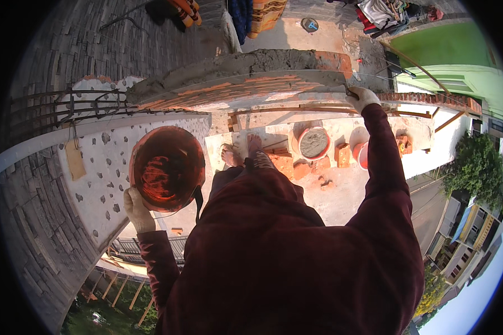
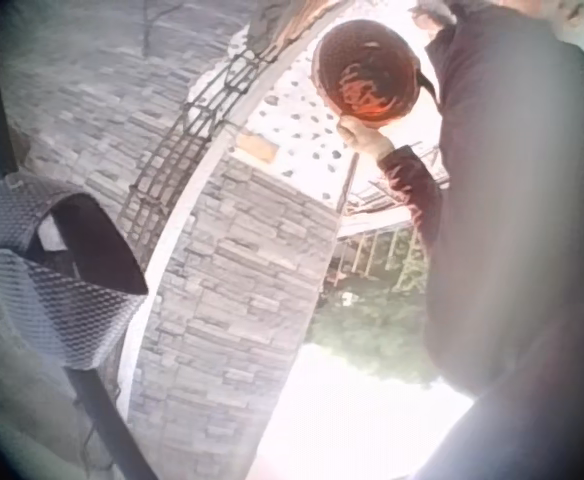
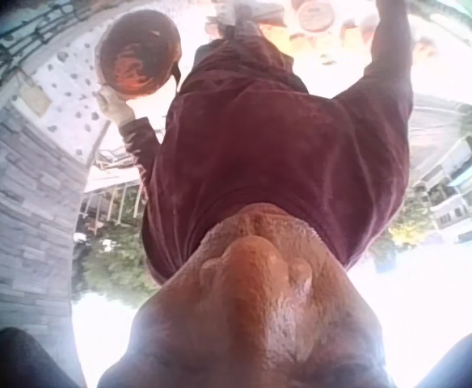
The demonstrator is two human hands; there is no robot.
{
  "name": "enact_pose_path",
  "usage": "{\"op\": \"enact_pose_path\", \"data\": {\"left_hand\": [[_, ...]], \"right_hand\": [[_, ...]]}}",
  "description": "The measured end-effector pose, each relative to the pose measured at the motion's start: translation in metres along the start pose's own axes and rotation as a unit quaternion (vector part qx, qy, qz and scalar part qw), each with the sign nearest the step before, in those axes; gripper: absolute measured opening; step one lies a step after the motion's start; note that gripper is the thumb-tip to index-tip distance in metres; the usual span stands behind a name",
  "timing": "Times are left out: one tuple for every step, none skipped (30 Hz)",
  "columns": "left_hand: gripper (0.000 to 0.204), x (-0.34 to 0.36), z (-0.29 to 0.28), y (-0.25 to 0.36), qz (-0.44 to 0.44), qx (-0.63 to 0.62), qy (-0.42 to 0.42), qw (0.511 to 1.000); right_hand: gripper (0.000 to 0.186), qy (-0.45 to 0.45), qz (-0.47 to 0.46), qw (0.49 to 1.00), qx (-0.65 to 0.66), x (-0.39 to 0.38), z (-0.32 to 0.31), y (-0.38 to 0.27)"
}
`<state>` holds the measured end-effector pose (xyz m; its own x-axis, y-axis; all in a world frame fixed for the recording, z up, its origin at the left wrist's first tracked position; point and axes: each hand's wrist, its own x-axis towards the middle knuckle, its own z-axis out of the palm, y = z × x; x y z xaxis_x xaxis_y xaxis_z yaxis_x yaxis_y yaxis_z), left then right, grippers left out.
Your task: The person scoops mortar from a bucket using a trowel and applies it to a brick wall. They then pick up a brick, place it onto the mortar, and tap it into position. The person repeats this process, adding mortar and bricks to extend the wall.
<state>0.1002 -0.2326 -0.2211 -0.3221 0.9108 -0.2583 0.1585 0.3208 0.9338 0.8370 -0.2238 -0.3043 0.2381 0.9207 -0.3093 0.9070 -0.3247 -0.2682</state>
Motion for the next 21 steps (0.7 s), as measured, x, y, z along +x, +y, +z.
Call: {"op": "enact_pose_path", "data": {"left_hand": [[0.026, -0.002, 0.005, 0.005, 0.004, -0.002, 0.013, 1.0], [0.025, -0.004, 0.004, 0.01, 0.011, 0.002, 0.035, 0.999], [0.024, -0.002, -0.003, 0.008, -0.01, 0.004, 0.021, 1.0], [0.023, 0.004, -0.013, 0.01, -0.029, 0.011, 0.014, 0.999], [0.023, 0.009, -0.006, 0.027, -0.037, 0.025, 0.029, 0.999], [0.024, 0.016, -0.013, 0.026, -0.034, 0.012, 0.02, 0.999], [0.022, 0.02, -0.019, 0.032, -0.027, 0.003, 0.017, 0.999], [0.021, 0.022, -0.023, 0.038, -0.017, -0.011, 0.005, 1.0], [0.019, 0.024, -0.025, 0.048, -0.012, 0.004, 0.002, 1.0], [0.018, 0.025, -0.024, 0.063, -0.006, 0.019, -0.004, 1.0], [0.017, 0.029, -0.02, 0.075, -0.002, 0.027, -0.019, 0.999], [0.017, 0.033, -0.019, 0.085, 0.02, 0.026, -0.029, 0.999], [0.017, 0.033, -0.023, 0.097, 0.04, 0.032, -0.034, 0.998], [0.017, 0.03, -0.024, 0.11, 0.055, 0.034, -0.045, 0.997], [0.019, 0.026, -0.02, 0.132, 0.04, 0.032, -0.057, 0.997], [0.02, 0.026, -0.023, 0.139, 0.059, 0.043, -0.066, 0.995], [0.021, 0.032, -0.023, 0.147, 0.081, 0.052, -0.078, 0.992], [0.022, 0.035, -0.027, 0.152, 0.101, 0.062, -0.082, 0.99], [0.025, 0.039, -0.026, 0.159, 0.109, 0.053, -0.082, 0.989], [0.025, 0.04, -0.03, 0.164, 0.129, 0.062, -0.078, 0.987], [0.024, 0.044, -0.036, 0.171, 0.149, 0.071, -0.074, 0.984]], "right_hand": [[0.03, -0.001, -0.003, 0.999, -0.045, -0.007, -0.011, -0.002], [0.029, -0.002, -0.015, 0.996, -0.083, -0.018, -0.023, -0.013], [0.029, -0.008, -0.034, 0.994, -0.105, -0.031, -0.035, -0.022], [0.025, -0.002, -0.066, 0.995, -0.077, -0.044, -0.035, -0.018], [0.029, -0.009, -0.059, 0.996, -0.068, -0.06, -0.033, -0.027], [0.028, -0.048, -0.086, 0.993, -0.071, -0.067, -0.038, -0.057], [0.031, -0.039, -0.13, 0.989, -0.062, -0.074, -0.039, -0.098], [0.035, -0.05, -0.181, 0.98, -0.059, -0.075, -0.04, -0.142], [0.03, -0.047, -0.253, 0.965, -0.055, -0.07, -0.036, -0.178], [0.031, -0.055, -0.29, 0.954, -0.051, -0.07, -0.041, -0.233], [0.031, -0.064, -0.346, 0.933, -0.074, -0.067, -0.043, -0.276], [0.031, -0.017, -0.412, 0.904, -0.112, -0.064, -0.035, -0.317], [0.035, 0.02, -0.447, 0.885, -0.131, -0.063, -0.028, -0.362], [0.039, 0.03, -0.481, 0.864, -0.146, -0.06, -0.023, -0.401], [0.045, 0.046, -0.499, 0.852, -0.153, -0.053, -0.013, -0.43], [0.053, 0.062, -0.518, 0.838, -0.157, -0.047, -0.003, -0.459], [0.054, 0.041, -0.508, 0.849, -0.142, -0.038, 0.009, -0.481], [0.057, 0.064, -0.526, 0.828, -0.184, -0.041, 0.003, -0.499], [0.055, 0.061, -0.531, 0.823, -0.191, -0.037, 0.015, -0.499], [0.054, 0.054, -0.543, 0.814, -0.198, -0.038, 0.022, -0.503], [0.056, 0.023, -0.542, 0.802, -0.251, -0.036, 0.021, -0.498]]}}
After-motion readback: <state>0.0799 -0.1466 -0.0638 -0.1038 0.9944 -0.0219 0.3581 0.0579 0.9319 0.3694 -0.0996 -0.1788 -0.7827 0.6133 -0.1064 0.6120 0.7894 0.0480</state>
